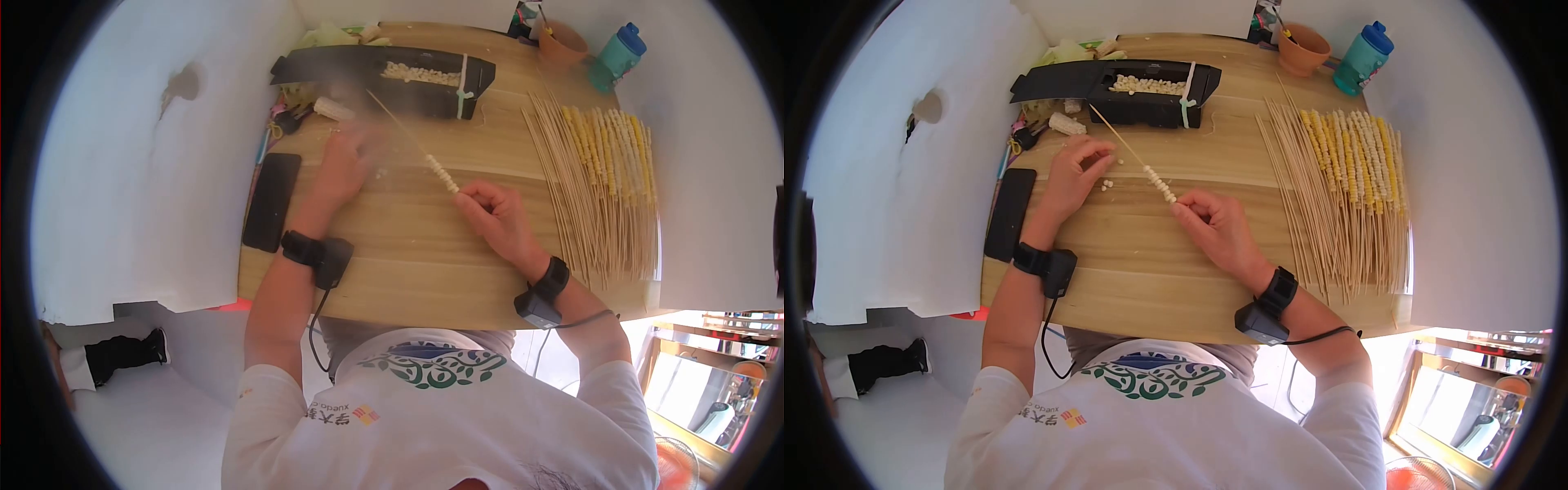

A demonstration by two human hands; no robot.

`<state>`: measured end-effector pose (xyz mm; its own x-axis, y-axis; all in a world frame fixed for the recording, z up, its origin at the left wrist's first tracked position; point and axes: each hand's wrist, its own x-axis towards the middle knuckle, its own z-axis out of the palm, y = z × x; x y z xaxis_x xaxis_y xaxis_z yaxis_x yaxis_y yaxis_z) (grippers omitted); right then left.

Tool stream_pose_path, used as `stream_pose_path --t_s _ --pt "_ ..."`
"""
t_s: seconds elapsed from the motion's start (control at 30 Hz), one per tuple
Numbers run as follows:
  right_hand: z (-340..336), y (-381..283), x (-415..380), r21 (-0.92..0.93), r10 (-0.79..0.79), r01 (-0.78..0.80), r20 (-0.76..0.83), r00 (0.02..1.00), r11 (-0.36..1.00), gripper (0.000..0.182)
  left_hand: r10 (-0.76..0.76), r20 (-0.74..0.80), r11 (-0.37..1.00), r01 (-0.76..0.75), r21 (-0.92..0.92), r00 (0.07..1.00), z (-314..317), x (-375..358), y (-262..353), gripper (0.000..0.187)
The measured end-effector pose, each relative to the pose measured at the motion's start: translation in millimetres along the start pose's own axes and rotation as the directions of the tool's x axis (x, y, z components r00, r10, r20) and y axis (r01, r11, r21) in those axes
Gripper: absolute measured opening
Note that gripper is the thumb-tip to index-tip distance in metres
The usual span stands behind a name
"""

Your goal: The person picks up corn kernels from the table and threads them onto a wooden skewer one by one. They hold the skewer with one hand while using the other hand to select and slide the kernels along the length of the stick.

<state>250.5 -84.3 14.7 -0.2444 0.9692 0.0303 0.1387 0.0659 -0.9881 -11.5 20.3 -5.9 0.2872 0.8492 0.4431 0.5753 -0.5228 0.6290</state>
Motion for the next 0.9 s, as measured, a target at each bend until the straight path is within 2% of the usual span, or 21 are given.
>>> stream_pose_path --t_s 0.03,0.17,0.23,0.37,0.43,0.47,0.5,0.53,0.57,0.63,0.67,0.73,0.9 --pt "0 1 0 0.013 0.001 -0.001 0.002 1.000 1.000 0.016 0.084 0.041 0.992 -0.088 0.086 0.996 0 1 3 0.016" --pt "1 2 1 0.040 0.001 -0.001 0.008 1.000 0.999 0.016 0.109 0.092 0.989 -0.117 0.094 0.990 3 1 3 0.013" --pt "0 0 1 0.004 0.014 -0.014 0.013 1.000 1.000 0.016 0.024 0.119 1.000 -0.025 0.008 0.993 2 0 4 0.012" --pt "0 0 1 -0.055 0.016 -0.016 0.005 1.000 0.998 0.016 -0.042 0.115 0.999 0.043 -0.004 0.993 2 -3 1 0.010" --pt "0 -3 0 -0.054 0.009 -0.008 0.012 1.000 0.998 0.016 -0.206 0.057 0.964 0.213 -0.159 0.977 1 -4 4 0.008" --pt "0 -4 0 -0.050 0.005 -0.004 0.017 1.000 0.999 0.016 -0.205 0.048 0.965 0.210 -0.157 0.978 -3 -3 2 0.008" --pt "0 -4 0 -0.051 -0.002 0.003 0.024 1.000 0.999 0.016 -0.283 0.053 0.877 0.281 -0.390 0.958 -10 -1 -2 0.009" --pt "0 -4 0 -0.042 0.000 0.001 0.030 1.000 0.999 0.015 -0.355 0.074 0.732 0.326 -0.598 0.932 -15 0 -5 0.009" --pt "0 -3 1 -0.031 0.001 0.001 0.038 0.999 1.000 0.015 -0.357 0.063 0.736 0.322 -0.595 0.932 -18 2 -7 0.009" --pt "-1 -3 1 -0.042 -0.012 0.014 0.059 0.998 0.999 0.015 -0.447 -0.009 0.537 0.260 -0.803 0.895 -23 4 -12 0.015" --pt "-2 -3 1 -0.054 -0.013 0.017 0.070 0.997 0.998 0.015 -0.447 -0.020 0.543 0.254 -0.801 0.894 -26 4 -14 0.015" --pt "-1 -6 0 -0.040 -0.006 0.009 0.081 0.997 0.999 0.015 -0.484 0.042 0.336 0.230 -0.913 0.874 -30 3 -19 0.020" --pt "-1 -7 -2 -0.024 0.022 -0.019 0.109 0.994 1.000 0.015 -0.488 0.069 0.231 0.205 -0.951 0.870 -30 0 -32 0.019"
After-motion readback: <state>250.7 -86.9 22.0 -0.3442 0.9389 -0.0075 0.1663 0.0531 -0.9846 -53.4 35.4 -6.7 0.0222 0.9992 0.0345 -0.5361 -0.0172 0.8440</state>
